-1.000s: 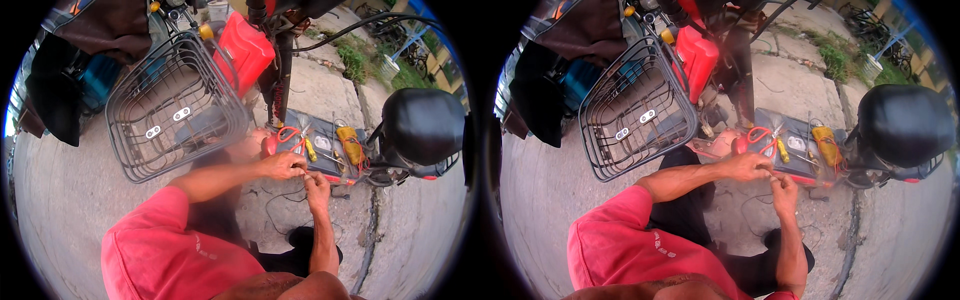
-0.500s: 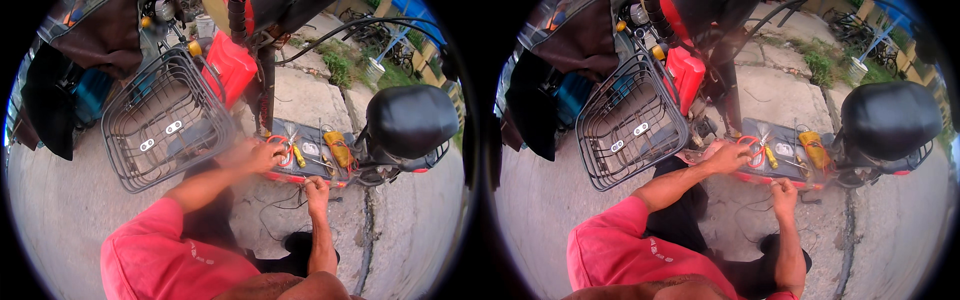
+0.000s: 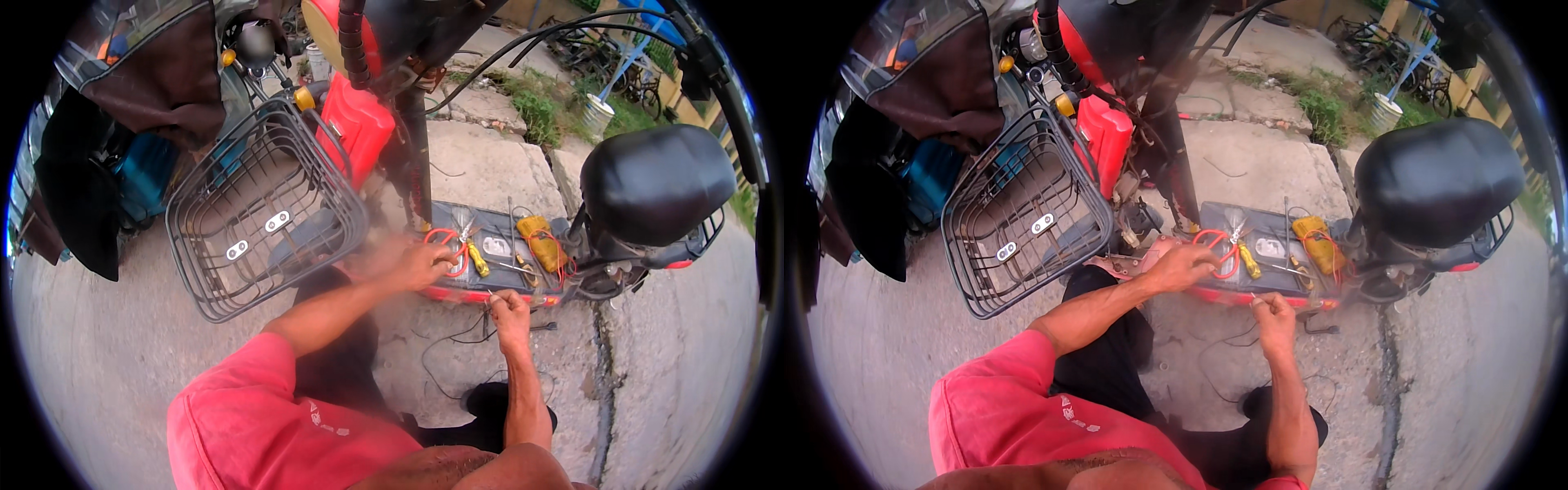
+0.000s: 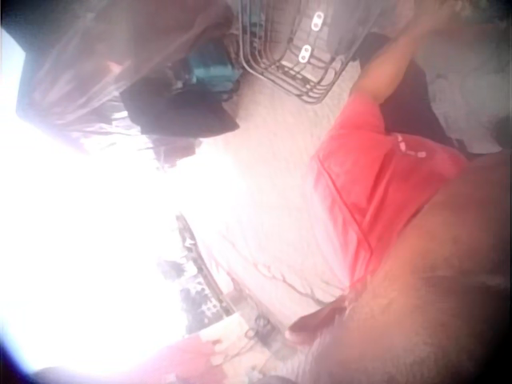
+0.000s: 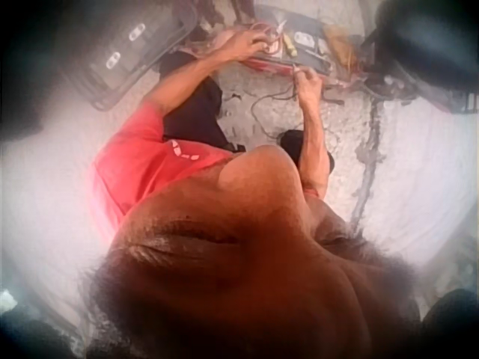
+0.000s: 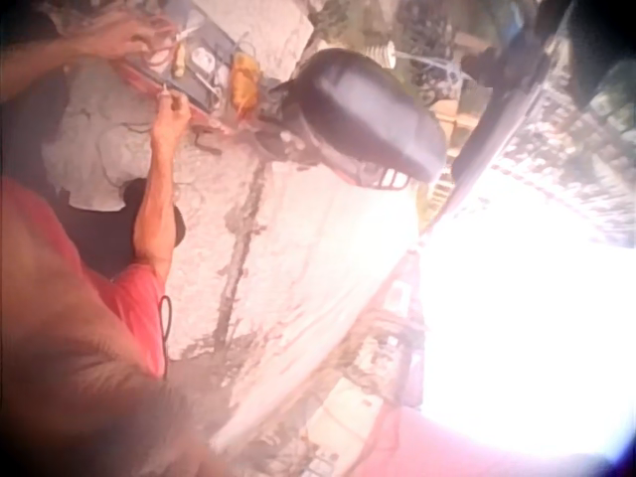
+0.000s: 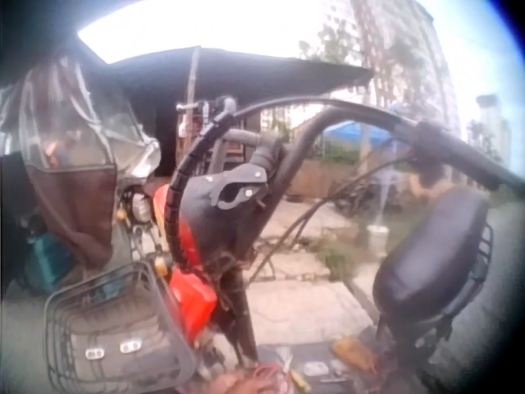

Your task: The person strips insulation from wires and twists them together by hand while working on the front electrical panel of a moped.

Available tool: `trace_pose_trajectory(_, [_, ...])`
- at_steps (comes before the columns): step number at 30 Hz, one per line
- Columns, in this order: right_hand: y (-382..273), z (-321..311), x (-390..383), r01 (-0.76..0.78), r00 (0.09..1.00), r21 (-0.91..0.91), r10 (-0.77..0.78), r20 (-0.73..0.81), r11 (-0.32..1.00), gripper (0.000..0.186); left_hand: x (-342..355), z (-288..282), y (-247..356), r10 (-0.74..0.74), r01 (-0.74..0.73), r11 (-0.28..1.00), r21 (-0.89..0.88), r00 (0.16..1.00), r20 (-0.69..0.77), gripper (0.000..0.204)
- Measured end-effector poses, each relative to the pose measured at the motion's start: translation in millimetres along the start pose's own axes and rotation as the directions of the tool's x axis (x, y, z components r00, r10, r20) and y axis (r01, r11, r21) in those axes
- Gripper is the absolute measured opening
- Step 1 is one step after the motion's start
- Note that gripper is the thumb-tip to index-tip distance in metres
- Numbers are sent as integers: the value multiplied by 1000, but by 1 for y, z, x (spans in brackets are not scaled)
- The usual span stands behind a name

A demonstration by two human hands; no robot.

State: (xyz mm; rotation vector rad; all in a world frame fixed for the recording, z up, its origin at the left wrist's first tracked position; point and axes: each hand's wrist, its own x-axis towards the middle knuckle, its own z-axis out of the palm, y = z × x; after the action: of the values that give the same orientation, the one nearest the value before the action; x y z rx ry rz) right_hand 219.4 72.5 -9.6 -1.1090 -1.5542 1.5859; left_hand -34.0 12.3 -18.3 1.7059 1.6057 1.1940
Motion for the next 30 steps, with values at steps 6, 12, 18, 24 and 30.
trace_pose_trajectory(6, [-3,0,-3,12,1000,-8,-12,-8,1000,7,-6,-7,26,-63,64,997,-41,998,16,27])
trace_pose_trajectory(12, [-9,4,-5,44,999,-74,-43,13,996,8,-12,-11,28,-205,209,973,-95,977,57,33])
trace_pose_trajectory(18, [-16,4,-9,63,998,-115,-61,21,991,9,-19,-3,8,-152,166,964,-209,985,82,31])
trace_pose_trajectory(24, [-11,-1,-9,70,995,-84,-75,-67,994,10,-67,-15,62,61,-57,998,-22,955,289,28])
trace_pose_trajectory(30, [-16,34,-30,51,996,1,-51,-78,999,8,-154,-102,145,376,-387,919,-71,812,446,23])
